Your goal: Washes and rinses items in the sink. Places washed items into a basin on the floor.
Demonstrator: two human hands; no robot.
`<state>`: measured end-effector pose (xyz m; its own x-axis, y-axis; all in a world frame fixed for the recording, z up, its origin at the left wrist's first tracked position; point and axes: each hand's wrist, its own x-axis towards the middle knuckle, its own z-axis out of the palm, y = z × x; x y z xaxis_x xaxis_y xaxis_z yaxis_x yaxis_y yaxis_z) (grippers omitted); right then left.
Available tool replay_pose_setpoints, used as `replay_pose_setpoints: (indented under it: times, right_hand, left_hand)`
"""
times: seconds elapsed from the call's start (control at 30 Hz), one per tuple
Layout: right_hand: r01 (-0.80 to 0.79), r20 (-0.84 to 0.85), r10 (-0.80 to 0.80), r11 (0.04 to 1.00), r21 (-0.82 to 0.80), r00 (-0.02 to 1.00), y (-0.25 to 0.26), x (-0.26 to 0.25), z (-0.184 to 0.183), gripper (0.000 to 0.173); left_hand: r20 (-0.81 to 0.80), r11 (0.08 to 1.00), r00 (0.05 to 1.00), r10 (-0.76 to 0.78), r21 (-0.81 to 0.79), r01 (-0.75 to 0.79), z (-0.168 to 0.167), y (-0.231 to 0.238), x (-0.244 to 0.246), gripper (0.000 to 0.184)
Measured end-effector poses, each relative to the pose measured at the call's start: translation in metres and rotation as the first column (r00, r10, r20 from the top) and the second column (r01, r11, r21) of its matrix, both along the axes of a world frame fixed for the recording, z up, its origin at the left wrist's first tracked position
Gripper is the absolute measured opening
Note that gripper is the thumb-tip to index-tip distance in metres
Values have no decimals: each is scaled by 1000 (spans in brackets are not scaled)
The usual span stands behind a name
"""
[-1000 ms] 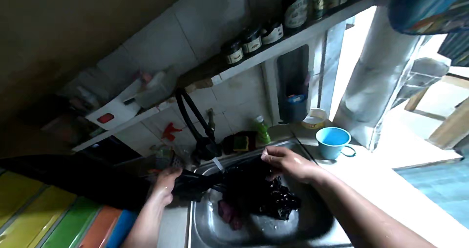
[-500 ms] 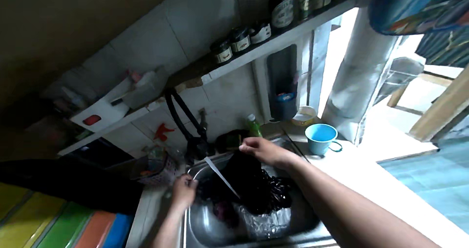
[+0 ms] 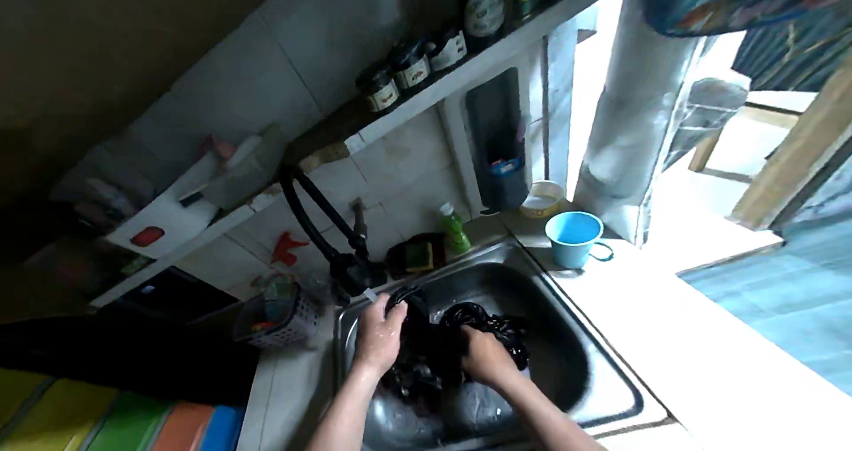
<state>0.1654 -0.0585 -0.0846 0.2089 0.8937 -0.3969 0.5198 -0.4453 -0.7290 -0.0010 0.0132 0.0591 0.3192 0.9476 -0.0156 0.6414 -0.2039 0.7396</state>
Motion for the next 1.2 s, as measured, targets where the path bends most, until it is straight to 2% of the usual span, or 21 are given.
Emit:
replay_pose_setpoints:
  times: [0.1,0.2,0.3,0.37,0.4,0.43,0.47,0.5,0.53,0.57,0.63,0.73,0.83,0.87,0.9,0.93,1.0,1.03,1.1,1.17,1.2]
  right_hand:
    - [63,34,-66,996,64,997,1,33,37,28]
    - [62,-43,-57,989,137,997,4,65,67,20]
    - [110,-303,-30,962,250,952,9,68,99,26]
    - [191,-511,3,926,327,859,6,62,123,33]
    - [173,-548,66,912,373,834,5,61,132,32]
    - [98,-511,148,900,424,847,5,61,140,27]
    - [-8,-384,207,888,460,900,8,61,146,26]
    - [-147,-156,242,877,457,958,13,60,149,41]
    - [-284,111,262,872,399,959,17,59,147,52]
    - [-382,328,279,870,310,903,21,57,138,52]
    - [-430,517,315,895,117,796,26,61,113,51]
    - [-366,558,289,930,29,778,29,78,94,41]
    - [-339,451,286,940,41,846,25,95,107,15]
    - [-361,373,314,931,62,873,25,104,111,10]
    - [-383,266,341,916,122,901,23,112,115,9]
    - [-374,127,355,904,208,926,20,119,116,12]
    - [-270,-182,334,914,304,925,12,120,116,23]
    - [-216,-309,308,930,298,900,8,118,116,25]
    - [-134,-469,234,962,236,851,9,108,113,27]
    - [-39,-456,124,980,193,881,22,90,112,23]
    - [2,-388,69,984,181,919,33,79,109,22]
  left_hand:
    - [65,996,994,85,21,-86,-1,11,-41,27]
    - [-108,983,984,142,128,-128,8,18,-69,24]
    - [-333,972,927,170,213,-102,24,13,-80,31]
    - [-307,966,936,172,237,-100,25,13,-83,26]
    - [-240,966,956,170,234,-113,22,15,-84,23]
    - [-131,965,975,179,217,-148,18,18,-84,21]
    - [4,964,980,198,178,-195,11,22,-84,21]
    - [143,966,966,217,109,-234,6,27,-84,23]
    - [247,969,942,227,37,-243,2,30,-84,28]
    - [284,972,932,227,-5,-235,-4,31,-84,31]
    - [201,983,963,177,20,-185,-13,32,-83,31]
    - [68,989,994,91,112,-98,-14,32,-73,25]
    - [-68,994,996,-58,84,63,-9,32,-74,26]
    - [-225,988,966,-129,50,144,-4,30,-76,44]
    - [-407,976,892,-198,3,218,1,28,-76,63]
    - [-553,961,793,-254,-49,273,4,26,-74,73]
    - [-675,936,661,-327,-136,324,8,25,-70,64]
    - [-662,938,674,-327,-138,319,10,28,-67,58]
    - [-498,969,833,-241,-77,235,5,36,-60,50]
    - [-242,995,966,-88,-72,72,-9,37,-45,41]
    - [-127,995,992,-8,-99,-4,-15,34,-33,42]
